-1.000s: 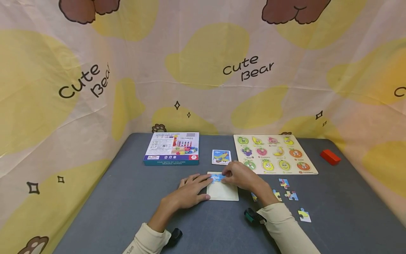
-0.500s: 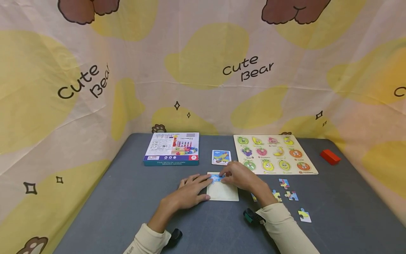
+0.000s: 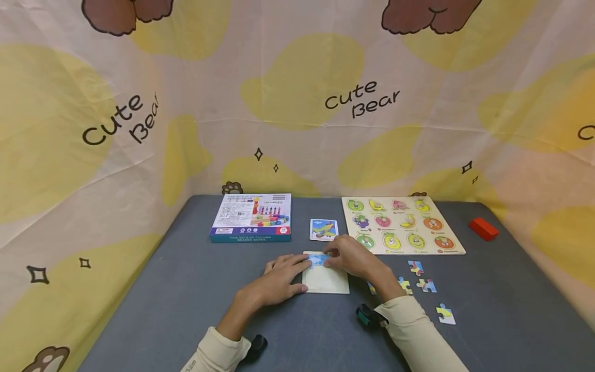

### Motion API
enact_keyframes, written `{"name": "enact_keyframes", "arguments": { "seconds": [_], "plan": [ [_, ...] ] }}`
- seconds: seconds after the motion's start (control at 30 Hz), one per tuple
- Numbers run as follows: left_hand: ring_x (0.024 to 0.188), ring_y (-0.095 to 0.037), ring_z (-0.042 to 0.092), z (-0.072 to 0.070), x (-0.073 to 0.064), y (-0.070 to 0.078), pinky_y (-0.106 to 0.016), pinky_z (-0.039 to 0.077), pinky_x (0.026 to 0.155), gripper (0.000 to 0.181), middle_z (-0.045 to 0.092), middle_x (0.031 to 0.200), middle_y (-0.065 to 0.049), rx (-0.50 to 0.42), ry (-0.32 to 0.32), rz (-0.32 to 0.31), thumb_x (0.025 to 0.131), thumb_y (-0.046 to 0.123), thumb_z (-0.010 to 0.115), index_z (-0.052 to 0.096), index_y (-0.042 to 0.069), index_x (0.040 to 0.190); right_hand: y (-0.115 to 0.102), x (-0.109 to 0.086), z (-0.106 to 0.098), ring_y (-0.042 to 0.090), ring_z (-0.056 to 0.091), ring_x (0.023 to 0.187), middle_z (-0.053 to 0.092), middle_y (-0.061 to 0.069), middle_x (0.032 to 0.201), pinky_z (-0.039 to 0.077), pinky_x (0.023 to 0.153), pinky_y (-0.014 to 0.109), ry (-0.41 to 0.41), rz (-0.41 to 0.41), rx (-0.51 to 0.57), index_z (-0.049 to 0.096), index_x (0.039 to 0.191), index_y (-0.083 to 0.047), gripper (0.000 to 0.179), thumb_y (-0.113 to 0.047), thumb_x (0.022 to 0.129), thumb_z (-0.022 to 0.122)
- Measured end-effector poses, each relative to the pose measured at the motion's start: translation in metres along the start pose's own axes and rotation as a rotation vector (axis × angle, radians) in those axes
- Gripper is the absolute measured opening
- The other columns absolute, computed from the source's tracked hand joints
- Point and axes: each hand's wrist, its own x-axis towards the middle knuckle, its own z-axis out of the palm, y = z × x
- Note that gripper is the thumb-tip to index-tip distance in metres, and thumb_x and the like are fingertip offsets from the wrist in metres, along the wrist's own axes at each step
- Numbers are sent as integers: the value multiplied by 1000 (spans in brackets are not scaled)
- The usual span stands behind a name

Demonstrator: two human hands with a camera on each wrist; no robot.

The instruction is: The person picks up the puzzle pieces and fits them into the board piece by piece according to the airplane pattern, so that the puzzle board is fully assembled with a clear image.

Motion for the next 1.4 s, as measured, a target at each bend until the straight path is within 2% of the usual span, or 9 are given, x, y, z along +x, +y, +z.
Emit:
{"name": "enact_keyframes", "arguments": {
  "seconds": [0.1,0.3,0.57,0.77,0.9,1.07,1.2,1.4],
  "plan": [
    [155,-36,32,1,3,4,-68,26,114,62,41,168,-8,16,-13,13,105,29,68,47,12,160,1,1,-1,10,57,79,71,-2,88,49,72,30,-2,8,9,81,110,-5,21,-14,92,84],
    [157,-34,30,5,9,11,-66,26,115,65,40,169,-4,48,-31,53,106,32,65,42,13,164,3,0,0,10,59,81,74,0,89,50,74,30,22,-37,6,81,108,-4,20,-14,91,84],
    [158,-33,29,4,11,14,-64,29,111,65,36,172,1,92,-75,72,106,31,65,40,17,165,3,-3,0,11,60,82,73,0,90,51,76,32,27,-43,3,81,108,-4,21,-15,91,84],
    [158,-32,28,3,12,14,-64,29,113,66,34,173,1,103,-89,66,106,32,66,41,18,165,3,-10,-6,12,64,88,74,0,97,54,78,32,14,-22,51,80,114,-5,23,-17,94,82],
    [158,-30,29,4,12,13,-63,28,115,66,36,171,1,89,-83,46,105,33,67,42,18,164,6,-19,-16,12,63,87,73,-3,95,53,78,32,19,-1,78,80,116,-5,25,-20,96,80],
    [158,-30,30,5,12,12,-62,27,116,68,38,171,1,72,-81,24,105,35,67,40,18,165,13,-36,-29,16,63,91,70,-5,94,54,84,39,41,36,40,79,117,-6,27,-22,95,81],
    [157,-31,30,4,12,14,-63,26,115,69,38,171,0,67,-78,30,104,34,68,40,17,165,22,-53,-37,17,64,92,69,-6,93,55,87,44,66,69,22,79,118,-5,30,-22,94,82],
    [157,-32,30,3,11,14,-64,26,115,69,38,170,-1,67,-76,42,104,32,68,41,16,165,41,-79,-48,19,65,92,70,-6,92,56,89,51,127,74,26,78,115,-3,31,-22,91,85]
  ]
}}
